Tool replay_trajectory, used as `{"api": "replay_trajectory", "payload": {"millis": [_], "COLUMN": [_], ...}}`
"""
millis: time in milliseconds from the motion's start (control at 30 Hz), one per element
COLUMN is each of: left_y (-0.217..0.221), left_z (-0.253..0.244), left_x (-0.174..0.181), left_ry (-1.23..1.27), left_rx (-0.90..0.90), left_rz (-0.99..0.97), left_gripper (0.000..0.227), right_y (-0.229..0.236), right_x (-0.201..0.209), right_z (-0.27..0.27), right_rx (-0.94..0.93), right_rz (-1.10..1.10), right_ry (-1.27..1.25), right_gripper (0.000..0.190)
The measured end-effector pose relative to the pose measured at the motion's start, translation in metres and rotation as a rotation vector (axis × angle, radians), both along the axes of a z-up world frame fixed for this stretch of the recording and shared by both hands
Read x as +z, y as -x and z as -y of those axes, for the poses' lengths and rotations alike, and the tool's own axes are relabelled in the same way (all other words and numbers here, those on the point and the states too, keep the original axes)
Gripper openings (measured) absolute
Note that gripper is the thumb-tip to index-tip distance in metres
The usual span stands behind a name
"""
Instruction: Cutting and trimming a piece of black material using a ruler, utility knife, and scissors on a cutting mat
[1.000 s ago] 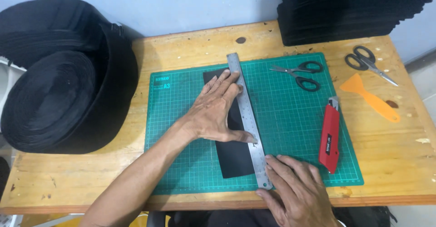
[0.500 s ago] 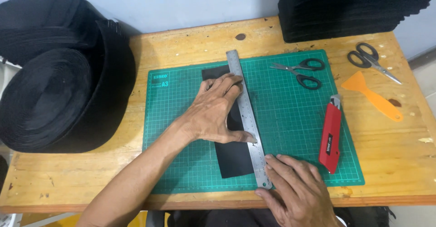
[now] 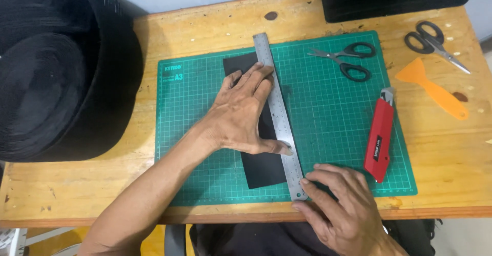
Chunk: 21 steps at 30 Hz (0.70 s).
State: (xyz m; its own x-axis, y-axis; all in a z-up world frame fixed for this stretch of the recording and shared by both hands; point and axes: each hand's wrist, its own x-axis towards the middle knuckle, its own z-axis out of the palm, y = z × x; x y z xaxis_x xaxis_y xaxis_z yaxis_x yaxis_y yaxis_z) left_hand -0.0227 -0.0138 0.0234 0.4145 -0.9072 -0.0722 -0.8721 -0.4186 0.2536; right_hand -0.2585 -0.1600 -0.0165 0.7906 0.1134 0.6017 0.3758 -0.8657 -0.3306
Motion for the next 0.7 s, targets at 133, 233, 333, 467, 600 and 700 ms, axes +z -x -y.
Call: {"api": "replay_trajectory", "payload": {"millis": [133, 233, 333, 467, 600, 700], "left_y": [-0.001, -0.001, -0.001, -0.001, -0.001, 0.000], "left_z": [0.000, 0.001, 0.002, 0.002, 0.004, 0.004], "left_x": [-0.003, -0.003, -0.003, -0.002, -0.002, 0.003], "left_ry": [-0.005, -0.035, -0.033, -0.044, -0.064, -0.038], "left_rx": [0.002, 0.014, 0.015, 0.029, 0.041, 0.059], "left_rz": [0.000, -0.018, -0.012, -0.033, -0.056, -0.075], "left_gripper": [0.134, 0.133, 0.131, 0.134, 0.136, 0.137], "right_y": [0.002, 0.002, 0.004, 0.007, 0.007, 0.005], "right_x": [0.007, 0.009, 0.006, 0.008, 0.011, 0.014], "right_z": [-0.001, -0.001, 0.000, 0.001, 0.002, 0.006], "right_rx": [-0.011, -0.011, -0.011, -0.024, -0.012, 0.005], "right_rz": [-0.066, -0.075, -0.094, -0.112, -0.126, -0.142], "right_ry": [0.008, 0.011, 0.012, 0.059, 0.101, 0.108], "right_gripper": [0.031, 0.027, 0.025, 0.036, 0.035, 0.028]}}
